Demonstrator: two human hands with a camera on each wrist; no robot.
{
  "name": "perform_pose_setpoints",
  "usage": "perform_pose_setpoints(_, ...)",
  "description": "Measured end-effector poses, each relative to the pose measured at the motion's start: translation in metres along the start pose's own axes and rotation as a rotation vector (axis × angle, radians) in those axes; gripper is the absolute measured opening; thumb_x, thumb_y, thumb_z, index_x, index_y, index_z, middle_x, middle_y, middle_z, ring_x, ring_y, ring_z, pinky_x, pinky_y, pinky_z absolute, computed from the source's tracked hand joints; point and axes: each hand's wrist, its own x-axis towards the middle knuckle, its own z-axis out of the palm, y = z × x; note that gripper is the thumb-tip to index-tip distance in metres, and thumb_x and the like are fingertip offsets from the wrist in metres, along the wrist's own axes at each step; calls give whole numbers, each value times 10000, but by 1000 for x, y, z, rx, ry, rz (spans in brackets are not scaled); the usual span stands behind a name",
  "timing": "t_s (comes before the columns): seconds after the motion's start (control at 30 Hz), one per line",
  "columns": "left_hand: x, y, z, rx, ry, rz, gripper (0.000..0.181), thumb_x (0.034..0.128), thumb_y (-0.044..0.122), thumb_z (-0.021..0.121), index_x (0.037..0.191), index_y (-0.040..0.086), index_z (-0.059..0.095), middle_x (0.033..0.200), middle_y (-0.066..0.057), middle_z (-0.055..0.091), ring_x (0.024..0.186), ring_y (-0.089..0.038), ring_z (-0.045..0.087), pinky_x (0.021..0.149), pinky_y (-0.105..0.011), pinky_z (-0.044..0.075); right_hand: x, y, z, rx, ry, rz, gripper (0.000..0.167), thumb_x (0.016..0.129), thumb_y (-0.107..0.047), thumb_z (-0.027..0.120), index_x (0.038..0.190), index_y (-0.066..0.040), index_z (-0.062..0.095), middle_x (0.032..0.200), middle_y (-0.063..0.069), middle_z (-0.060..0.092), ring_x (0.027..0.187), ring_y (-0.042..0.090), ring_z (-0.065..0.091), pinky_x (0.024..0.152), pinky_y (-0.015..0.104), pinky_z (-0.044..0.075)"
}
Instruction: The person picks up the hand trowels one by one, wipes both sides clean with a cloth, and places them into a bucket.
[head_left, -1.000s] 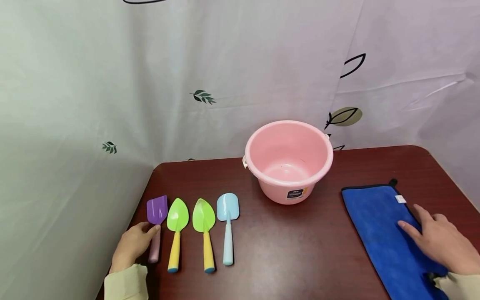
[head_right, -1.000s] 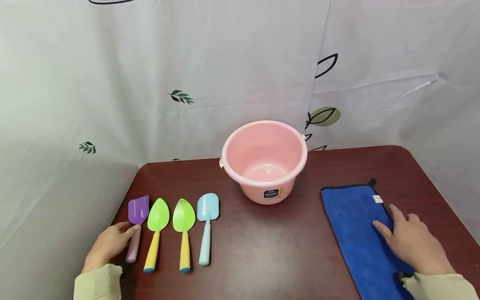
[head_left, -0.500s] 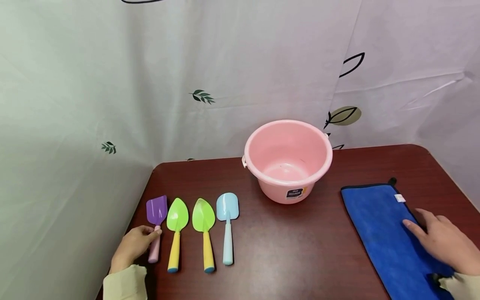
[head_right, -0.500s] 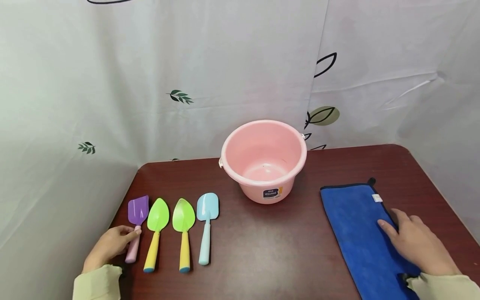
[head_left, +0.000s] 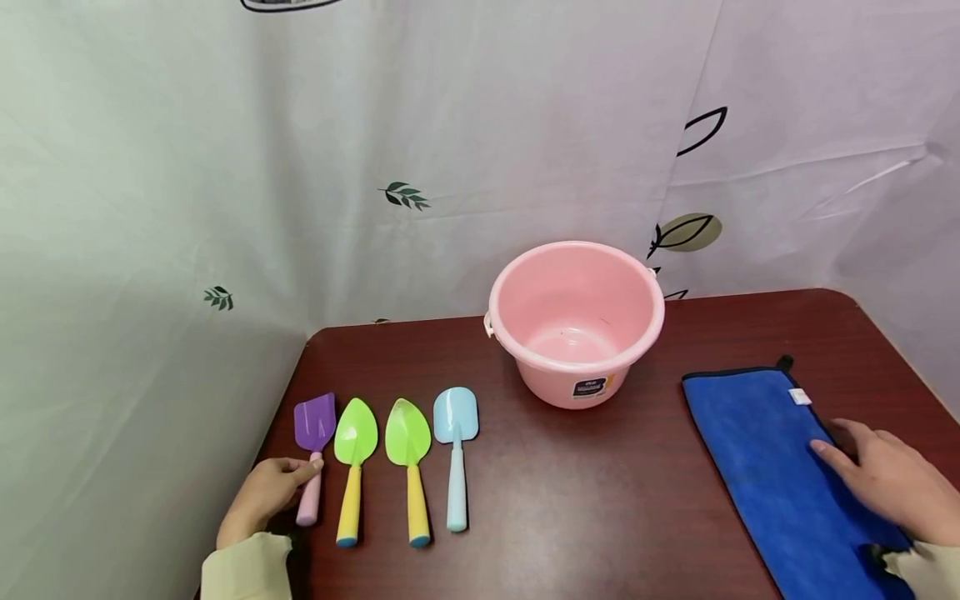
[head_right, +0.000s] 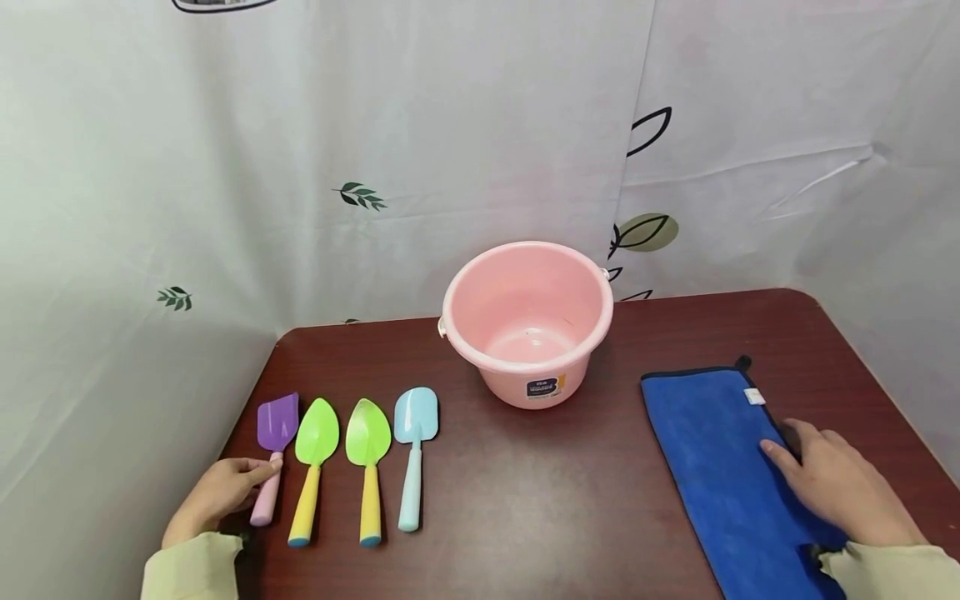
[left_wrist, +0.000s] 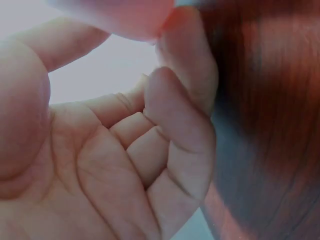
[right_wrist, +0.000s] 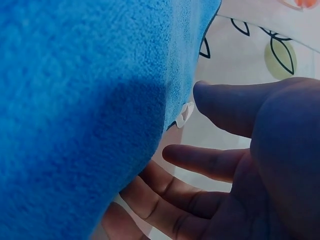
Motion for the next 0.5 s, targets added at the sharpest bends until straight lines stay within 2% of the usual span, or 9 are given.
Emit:
perform_pose_setpoints(0.1, 0, -3, 0, -74, -16, -29, 579, 960, 490, 628, 1077, -71, 703, 819, -56, 601, 773, -193, 522, 646, -319, 438, -1, -1, 0, 4, 3, -4, 616, 993, -193, 616, 1233, 311, 358, 1082, 519, 405, 979, 640, 453, 840, 718, 413)
perform_pose_setpoints(0.2, 0, -5, 0, -114, -25, -47, 524, 956, 483, 638, 967, -37, 704, 726, -28, 496, 736, -185, 481, 625, -325, 406, -1, -2, 0, 6, 5, -2, 617, 990, -192, 621, 1230, 312, 359, 1081, 516, 408, 981, 639, 453, 839, 716, 413)
perform_pose_setpoints(0.27, 0, -6, 0, -125, -30, -50, 534, 954, 485, 641, 979, -45, 698, 769, -33, 541, 777, -194, 511, 651, -326, 446, -1, -2, 0, 5, 8, -2, 620, 986, -193, 627, 1228, 313, 362, 1081, 513, 411, 981, 636, 455, 840, 714, 412)
perform_pose_setpoints(0.43, 0, -8, -2, -161, -53, -55, 720, 954, 517, 625, 1228, -150, 605, 1075, -159, 646, 1019, -302, 588, 820, -436, 536, 1, -3, -1, 9, 20, -12, 630, 973, -200, 645, 1221, 312, 375, 1087, 510, 428, 971, 632, 477, 831, 703, 419)
perform_pose_setpoints(0.5, 0, -8, -3, -169, -58, -67, 740, 949, 545, 617, 1223, -142, 607, 1086, -171, 642, 1048, -318, 580, 841, -453, 524, 2, -2, -1, 8, 26, -14, 627, 961, -198, 658, 1211, 309, 386, 1080, 506, 444, 955, 622, 495, 818, 695, 428)
